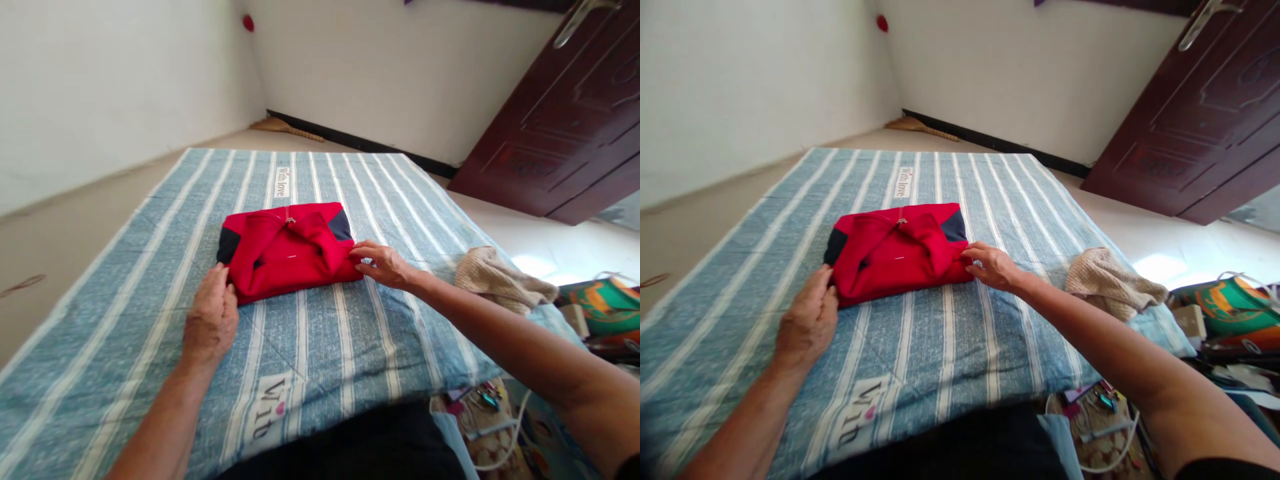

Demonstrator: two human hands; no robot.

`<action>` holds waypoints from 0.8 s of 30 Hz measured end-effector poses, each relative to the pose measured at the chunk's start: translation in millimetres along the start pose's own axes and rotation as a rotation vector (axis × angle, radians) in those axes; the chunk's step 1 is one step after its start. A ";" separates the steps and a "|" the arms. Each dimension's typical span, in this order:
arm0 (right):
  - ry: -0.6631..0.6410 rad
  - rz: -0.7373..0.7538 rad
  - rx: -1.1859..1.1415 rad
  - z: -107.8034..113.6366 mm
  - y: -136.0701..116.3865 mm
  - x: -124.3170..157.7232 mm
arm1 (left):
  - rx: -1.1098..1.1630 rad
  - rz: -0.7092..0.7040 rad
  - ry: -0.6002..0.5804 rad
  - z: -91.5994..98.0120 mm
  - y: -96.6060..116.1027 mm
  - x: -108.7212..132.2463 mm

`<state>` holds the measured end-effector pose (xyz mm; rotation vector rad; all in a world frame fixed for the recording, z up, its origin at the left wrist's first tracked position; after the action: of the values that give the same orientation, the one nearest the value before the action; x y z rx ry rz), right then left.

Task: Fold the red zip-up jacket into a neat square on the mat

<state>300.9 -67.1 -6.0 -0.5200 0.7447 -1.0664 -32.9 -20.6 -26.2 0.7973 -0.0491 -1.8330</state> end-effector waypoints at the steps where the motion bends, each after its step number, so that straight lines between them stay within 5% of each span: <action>1: 0.009 0.002 0.007 -0.4 -0.6 0.6 | -0.005 -0.005 0.003 -0.3 0.5 0.0; 14: -0.022 -0.004 0.157 -3.0 -1.0 -0.2 | 0.016 0.168 -0.022 11.9 4.2 -6.5; 24: -0.016 0.022 0.253 -8.8 -13.8 4.9 | 0.245 0.390 0.012 11.3 -16.1 -4.0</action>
<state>287.5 -77.4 -3.5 -0.3034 0.5892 -1.1161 -51.4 -14.3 -21.8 0.8977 -0.4011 -1.4672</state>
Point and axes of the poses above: each hand's wrist, its own x-axis away from the middle knuckle, its own z-axis out of the back of the hand, y = z × x, the point moved 4 cm from there along -x, towards the middle knuckle, and after that the axes turned 9 degrees about -x, right-handed, at the moved point
